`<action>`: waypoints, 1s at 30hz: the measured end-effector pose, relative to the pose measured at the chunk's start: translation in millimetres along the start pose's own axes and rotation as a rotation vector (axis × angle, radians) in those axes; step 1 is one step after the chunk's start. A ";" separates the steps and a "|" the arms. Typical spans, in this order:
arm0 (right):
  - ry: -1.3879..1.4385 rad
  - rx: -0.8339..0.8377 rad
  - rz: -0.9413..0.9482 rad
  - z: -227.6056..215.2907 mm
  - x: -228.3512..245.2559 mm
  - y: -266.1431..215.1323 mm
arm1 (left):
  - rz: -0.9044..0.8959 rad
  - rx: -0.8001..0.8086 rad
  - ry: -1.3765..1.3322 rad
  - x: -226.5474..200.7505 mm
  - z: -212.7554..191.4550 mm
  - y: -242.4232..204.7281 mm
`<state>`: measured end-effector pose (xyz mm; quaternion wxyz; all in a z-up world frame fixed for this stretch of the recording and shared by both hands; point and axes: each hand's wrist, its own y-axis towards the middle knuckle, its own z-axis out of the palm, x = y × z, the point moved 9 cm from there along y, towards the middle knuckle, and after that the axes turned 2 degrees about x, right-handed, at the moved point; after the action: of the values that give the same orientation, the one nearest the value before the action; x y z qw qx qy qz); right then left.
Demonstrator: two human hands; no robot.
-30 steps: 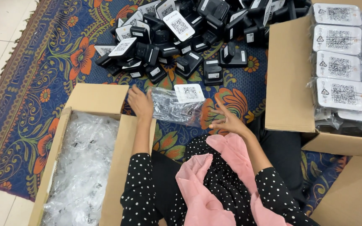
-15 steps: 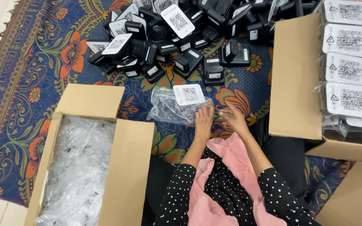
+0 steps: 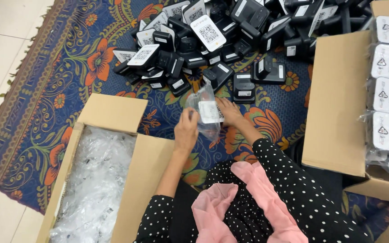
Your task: The person packs electronic devices with QR codes into plastic bags and then places them into cardboard boxes.
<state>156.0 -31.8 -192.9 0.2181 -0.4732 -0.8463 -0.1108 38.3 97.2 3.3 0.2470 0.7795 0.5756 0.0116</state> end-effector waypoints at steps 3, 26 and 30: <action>-0.049 0.169 0.112 -2.9 8.3 -3.5 | -0.035 -0.098 -0.029 8.9 -40.3 8.4; 2.264 -0.159 -0.201 -130.6 14.2 -200.1 | 0.024 -0.007 -0.296 -54.2 -61.4 35.5; 2.172 -0.278 -0.201 -175.1 30.3 -215.1 | 0.087 -0.025 -0.311 -70.5 -62.8 42.2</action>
<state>5.7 -191.5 -20.3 0.7815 -0.0730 -0.2184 -0.5799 33.2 47.8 94.0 0.3420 0.7931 0.4957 -0.0917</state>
